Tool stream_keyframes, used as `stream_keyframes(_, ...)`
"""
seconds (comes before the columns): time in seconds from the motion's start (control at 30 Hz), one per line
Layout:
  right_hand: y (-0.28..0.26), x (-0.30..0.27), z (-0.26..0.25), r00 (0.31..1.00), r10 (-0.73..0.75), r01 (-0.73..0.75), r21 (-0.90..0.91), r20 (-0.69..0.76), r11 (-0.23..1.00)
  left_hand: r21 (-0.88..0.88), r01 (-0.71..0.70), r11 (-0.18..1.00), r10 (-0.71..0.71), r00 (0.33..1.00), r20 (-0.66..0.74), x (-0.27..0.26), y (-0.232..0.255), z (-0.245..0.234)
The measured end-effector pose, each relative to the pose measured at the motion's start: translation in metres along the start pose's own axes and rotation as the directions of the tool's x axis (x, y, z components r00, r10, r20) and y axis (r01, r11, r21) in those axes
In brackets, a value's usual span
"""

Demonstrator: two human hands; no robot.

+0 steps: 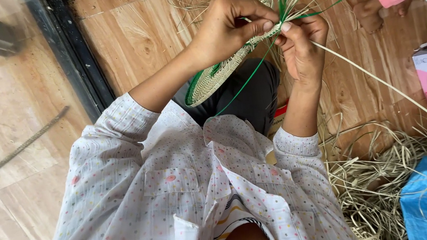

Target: Weaving a hand fan using natural straw fibers and green plastic strips around a circular frame.

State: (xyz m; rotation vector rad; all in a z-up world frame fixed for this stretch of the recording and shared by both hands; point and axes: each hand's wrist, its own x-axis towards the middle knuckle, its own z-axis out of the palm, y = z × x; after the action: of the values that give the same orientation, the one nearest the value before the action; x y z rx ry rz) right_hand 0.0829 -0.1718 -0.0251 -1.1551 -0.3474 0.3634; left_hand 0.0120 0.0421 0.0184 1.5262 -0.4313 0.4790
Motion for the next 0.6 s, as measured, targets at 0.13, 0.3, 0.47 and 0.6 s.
stream_keyframes(0.13, 0.006, 0.000, -0.012, 0.994, 0.047, -0.040, 0.079, -0.094, 0.996, 0.002, -0.040, 0.999, 0.040, 0.999, -0.008, -0.001, -0.006, 0.007)
stream_keyframes(0.3, 0.009, 0.001, -0.017, 0.994, 0.060, -0.048, 0.124, -0.096, 0.991, -0.044, 0.027, 0.999, -0.031, 0.996, -0.085, -0.005, -0.011, 0.015)
stream_keyframes(0.47, 0.005, 0.002, -0.015, 0.993, 0.097, -0.085, 0.158, -0.068, 0.984, 0.146, -0.129, 0.981, 0.138, 0.989, -0.052, -0.006, -0.004, 0.015)
stream_keyframes(0.6, 0.012, -0.002, -0.020, 0.991, 0.085, -0.067, 0.168, -0.101, 0.984, 0.350, -0.281, 0.894, 0.297, 0.955, 0.006, -0.012, -0.009, 0.014)
